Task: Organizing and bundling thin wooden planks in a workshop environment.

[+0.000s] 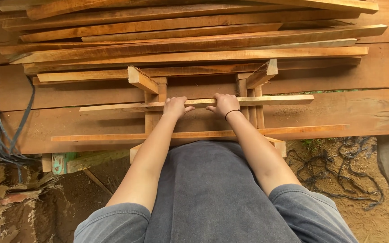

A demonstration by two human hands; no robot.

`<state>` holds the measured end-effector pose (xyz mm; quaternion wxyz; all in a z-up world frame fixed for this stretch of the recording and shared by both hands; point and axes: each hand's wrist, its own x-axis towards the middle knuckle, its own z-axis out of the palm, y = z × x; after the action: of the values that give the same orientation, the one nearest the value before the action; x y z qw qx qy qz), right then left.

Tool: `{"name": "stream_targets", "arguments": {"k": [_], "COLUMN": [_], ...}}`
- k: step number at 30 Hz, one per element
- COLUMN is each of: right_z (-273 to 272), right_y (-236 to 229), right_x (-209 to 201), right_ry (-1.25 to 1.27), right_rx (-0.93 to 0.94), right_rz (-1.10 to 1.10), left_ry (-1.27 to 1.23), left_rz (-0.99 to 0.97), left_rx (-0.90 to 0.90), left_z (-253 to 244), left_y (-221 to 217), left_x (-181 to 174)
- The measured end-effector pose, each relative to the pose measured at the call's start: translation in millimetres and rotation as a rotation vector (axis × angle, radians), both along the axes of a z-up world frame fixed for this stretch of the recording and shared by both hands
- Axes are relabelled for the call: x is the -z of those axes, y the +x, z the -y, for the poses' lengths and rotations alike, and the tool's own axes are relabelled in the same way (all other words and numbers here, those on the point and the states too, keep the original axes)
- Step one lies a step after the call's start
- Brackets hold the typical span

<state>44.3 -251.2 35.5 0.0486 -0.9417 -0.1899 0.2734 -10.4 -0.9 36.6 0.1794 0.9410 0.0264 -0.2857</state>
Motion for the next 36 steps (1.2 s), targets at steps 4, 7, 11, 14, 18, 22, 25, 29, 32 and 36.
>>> {"name": "stream_targets", "arguments": {"k": [4,7,11,14,18,22,25,29,32,36], "right_z": [6,5,4,5,6,5,7,10,13,12], "right_y": [-6,-10,-16,-13,-11,-2,6,2,2,-7], "right_x": [12,21,-7,-28,-41,-48,-31,-17,4,0], "right_ry": [0.012,0.038,0.143,0.090,-0.012,0.050,0.051,0.039,0.035,-0.058], "right_rx": [0.027,0.028,-0.034,0.077,0.128,0.257,0.272,0.236,0.212,0.138], "right_rz": [0.040,0.051,0.048,-0.092,-0.142,-0.308,-0.359,-0.348,-0.344,-0.371], "left_ry": [0.018,0.072,0.047,-0.026,0.004,-0.009,-0.045,-0.072,-0.069,-0.026], "left_rz": [-0.010,0.020,0.083,-0.003,0.001,-0.069,-0.138,-0.184,-0.229,-0.326], "left_rx": [-0.029,-0.039,-0.028,-0.080,-0.068,-0.111,-0.150,-0.178,-0.167,-0.101], "left_z": [1,3,6,8,2,9,8,7,7,10], "left_y": [-8,-17,-23,-17,-19,-18,-13,-17,-15,-26], "left_x": [15,28,11,-25,20,7,0,19,31,34]}}
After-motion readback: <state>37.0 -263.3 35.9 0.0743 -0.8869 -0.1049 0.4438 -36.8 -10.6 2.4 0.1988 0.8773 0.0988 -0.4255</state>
